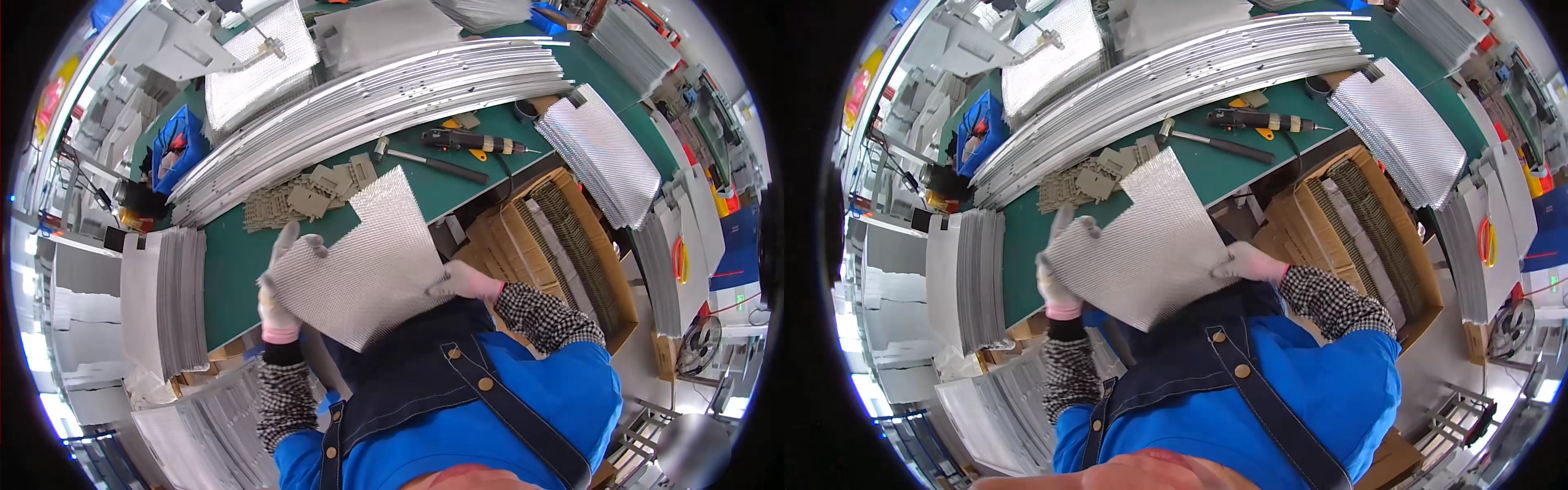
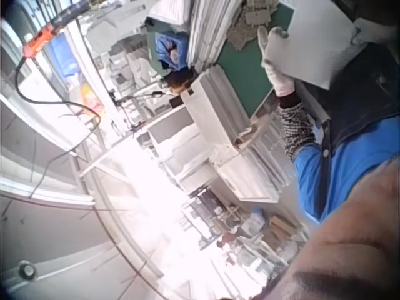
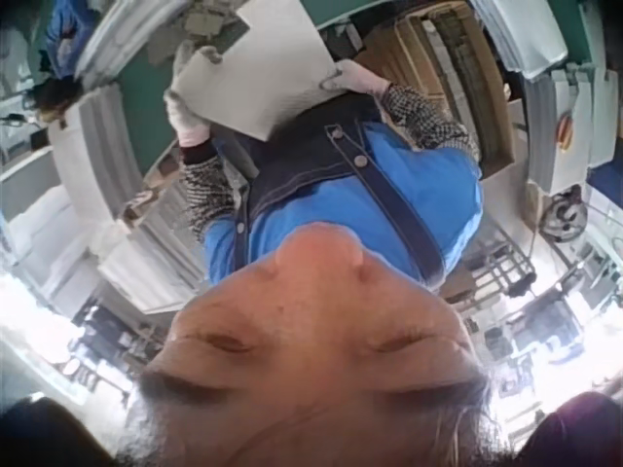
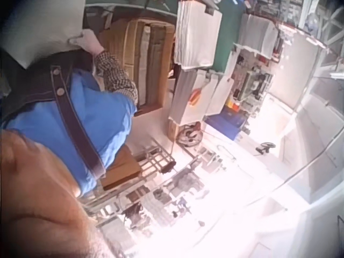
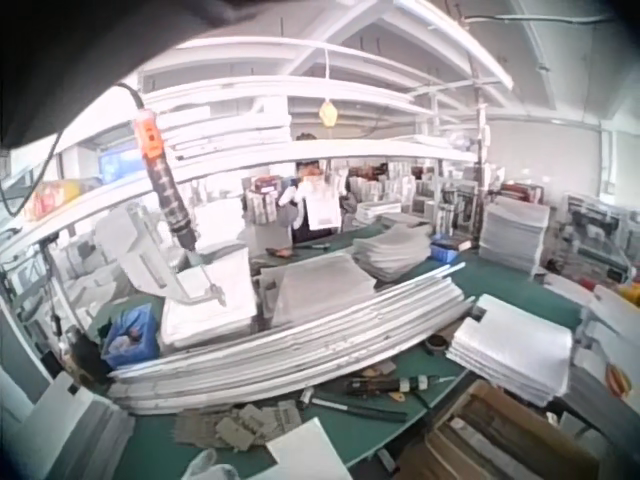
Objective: The person assembles air filters by placing a mesh sheet into a white frame, inserting a cardboard insert, and securing the assembly with a power drill. They repeat this process for multiple units, stacking completed filters on the table.
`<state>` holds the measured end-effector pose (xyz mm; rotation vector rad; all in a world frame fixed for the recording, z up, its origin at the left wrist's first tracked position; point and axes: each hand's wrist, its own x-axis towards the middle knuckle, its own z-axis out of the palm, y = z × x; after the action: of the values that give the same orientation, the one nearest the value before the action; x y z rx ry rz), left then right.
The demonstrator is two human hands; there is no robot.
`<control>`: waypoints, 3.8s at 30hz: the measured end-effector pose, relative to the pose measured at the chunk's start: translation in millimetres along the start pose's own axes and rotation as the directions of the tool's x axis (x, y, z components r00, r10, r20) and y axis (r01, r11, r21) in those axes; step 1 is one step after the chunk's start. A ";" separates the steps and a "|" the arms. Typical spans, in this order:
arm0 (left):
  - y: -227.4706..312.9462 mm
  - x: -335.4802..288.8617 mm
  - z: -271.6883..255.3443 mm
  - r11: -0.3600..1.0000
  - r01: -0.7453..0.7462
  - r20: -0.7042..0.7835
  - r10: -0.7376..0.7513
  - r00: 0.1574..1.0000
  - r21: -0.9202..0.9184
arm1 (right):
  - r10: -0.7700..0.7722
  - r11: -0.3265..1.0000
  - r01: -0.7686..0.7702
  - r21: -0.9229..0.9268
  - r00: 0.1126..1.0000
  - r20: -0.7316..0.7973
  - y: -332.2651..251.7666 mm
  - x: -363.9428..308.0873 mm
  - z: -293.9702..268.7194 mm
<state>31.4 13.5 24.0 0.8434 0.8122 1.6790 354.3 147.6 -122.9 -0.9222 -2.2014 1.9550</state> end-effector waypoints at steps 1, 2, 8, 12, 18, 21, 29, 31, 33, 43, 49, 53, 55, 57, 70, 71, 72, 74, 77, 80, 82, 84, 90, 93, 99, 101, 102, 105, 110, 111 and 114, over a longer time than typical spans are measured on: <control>-17.4 -0.6 -13.1 0.998 0.033 -0.084 -0.038 0.996 -0.061 | 0.045 0.997 -0.042 -0.069 0.998 0.041 -0.2 -1.8 -3.9; -25.1 1.8 -21.9 0.997 0.026 -0.093 -0.033 0.995 -0.078 | 0.093 0.987 -0.083 -0.138 0.993 0.073 -5.5 -3.4 -11.6; -31.2 19.3 -49.4 0.999 -0.009 -0.126 0.004 0.992 -0.042 | -0.284 0.687 -0.237 -0.687 0.783 -0.554 -117.2 35.6 -162.6; -32.2 25.6 -47.1 0.998 0.018 -0.128 -0.025 0.991 -0.058 | -0.100 0.394 -0.646 -0.654 0.677 -0.729 -127.9 115.1 -242.3; -20.3 12.0 -34.6 0.993 0.058 -0.176 -0.076 0.981 -0.107 | 0.052 0.616 -0.655 -0.439 0.589 -0.806 -125.5 134.7 -240.7; -26.6 28.7 -43.1 0.985 0.049 -0.103 -0.067 0.992 -0.166 | -0.125 0.800 -0.379 -0.465 0.653 -0.747 -89.7 113.8 -281.1; -39.8 23.8 -63.5 0.965 0.058 -0.099 -0.085 0.991 -0.255 | 0.133 0.941 -0.277 -0.194 0.830 -0.542 -125.3 64.1 -303.1; -41.0 34.0 -61.2 0.961 0.060 -0.068 -0.082 0.994 -0.269 | 0.011 0.928 -0.240 -0.285 0.783 -0.622 -98.4 65.5 -326.4; -36.0 26.0 -57.3 0.966 0.063 -0.078 -0.085 0.993 -0.249 | -0.160 0.852 -0.170 -0.496 0.817 -0.554 -108.4 64.1 -315.8; -19.3 11.4 -33.9 0.999 0.004 -0.187 -0.014 0.982 -0.051 | -0.753 0.485 0.492 -0.723 0.655 -0.059 -278.0 85.4 -127.1; -11.6 12.4 -20.0 0.995 -0.025 -0.086 0.017 0.996 -0.094 | -0.177 0.908 0.233 -0.348 0.967 0.184 -312.6 104.3 -56.8; -12.3 12.4 -24.1 0.987 -0.026 -0.056 0.017 0.998 -0.161 | 0.037 0.875 0.100 -0.474 0.962 0.272 -305.6 129.1 -53.8; -15.5 13.8 -29.7 0.972 -0.008 -0.048 -0.003 0.999 -0.234 | 0.095 0.843 0.044 -0.536 0.969 0.230 -313.4 131.9 -49.1; -18.9 15.5 -36.6 0.957 0.009 -0.028 -0.018 0.999 -0.292 | 0.060 0.857 0.090 -0.507 0.961 0.271 -319.4 125.5 -50.4; 34.2 28.8 -33.0 0.415 -0.154 -0.056 0.453 0.890 0.897 | 0.242 0.613 0.186 -0.768 0.881 0.407 -343.5 126.5 -42.9; 51.9 31.4 -10.5 -0.050 -0.103 0.115 0.430 0.895 0.993 | 0.245 0.602 0.196 -0.774 0.877 0.413 -341.8 127.7 -41.5; 54.3 33.6 1.7 -0.059 -0.040 0.056 0.285 0.957 0.997 | 0.246 0.590 0.213 -0.779 0.871 0.425 -341.1 127.7 -37.8; 51.3 41.7 7.0 -0.089 0.045 -0.033 0.137 0.990 0.995 | 0.164 0.652 0.228 -0.723 0.889 0.428 -343.2 119.2 -35.9; 57.1 46.9 7.5 -0.029 0.170 -0.171 -0.051 0.984 0.985 | 0.108 0.730 0.200 -0.653 0.911 0.399 -336.7 116.3 -42.5; 54.5 50.1 7.0 -0.004 0.157 -0.157 -0.029 0.987 0.988 | 0.068 0.739 0.222 -0.636 0.915 0.398 -336.7 110.4 -45.9; 51.2 53.1 4.9 0.023 0.148 -0.147 -0.036 0.988 0.989 | 0.084 0.704 0.233 -0.671 0.911 0.404 -335.6 111.7 -47.3; 53.5 55.7 2.6 0.063 0.148 -0.145 -0.054 0.988 0.987 | 0.114 0.656 0.221 -0.722 0.917 0.383 -336.0 115.2 -46.6; 52.9 55.7 -0.3 0.267 0.134 -0.138 -0.004 0.990 0.954 | -0.095 0.191 0.467 -0.864 0.884 0.457 -318.1 135.5 -42.7; 47.9 49.9 -13.6 0.460 0.103 -0.158 0.082 0.984 0.882 | -0.246 0.537 0.464 -0.705 0.885 0.395 -302.5 140.4 -57.4; 41.8 52.5 -21.1 0.352 0.009 -0.034 0.065 0.997 0.936 | -0.014 0.628 0.313 -0.713 0.920 0.392 -280.3 144.8 -71.8; 51.0 55.1 -21.5 0.112 -0.101 0.091 0.096 0.991 0.989 | 0.075 0.585 0.254 -0.770 0.929 0.364 -294.8 139.1 -69.2; 57.0 58.4 -21.2 -0.012 -0.158 0.158 0.107 0.982 0.987 | 0.033 0.596 0.283 -0.751 0.926 0.375 -282.7 147.7 -72.4; 68.2 82.1 -5.4 -0.036 -0.230 0.233 0.187 0.954 0.972 | -0.069 0.632 0.324 -0.704 0.928 0.365 -278.3 143.8 -68.1; 53.2 124.5 5.2 0.107 0.050 0.026 -0.616 0.788 0.993 | -0.125 0.622 0.369 -0.691 0.917 0.378 -288.6 127.4 -60.6; 54.8 127.9 11.0 0.093 0.068 0.011 -0.663 0.749 0.993 | -0.144 0.612 0.369 -0.700 0.922 0.360 -289.2 121.1 -59.9; 53.9 128.1 26.3 -0.113 -0.089 -0.011 -0.677 0.736 0.990 | -0.152 0.627 0.386 -0.677 0.913 0.379 -285.3 119.0 -69.0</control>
<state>0.2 128.0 101.1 1.8036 1.6859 -0.0901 174.2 258.3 113.0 -0.2640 -3.1657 1.0566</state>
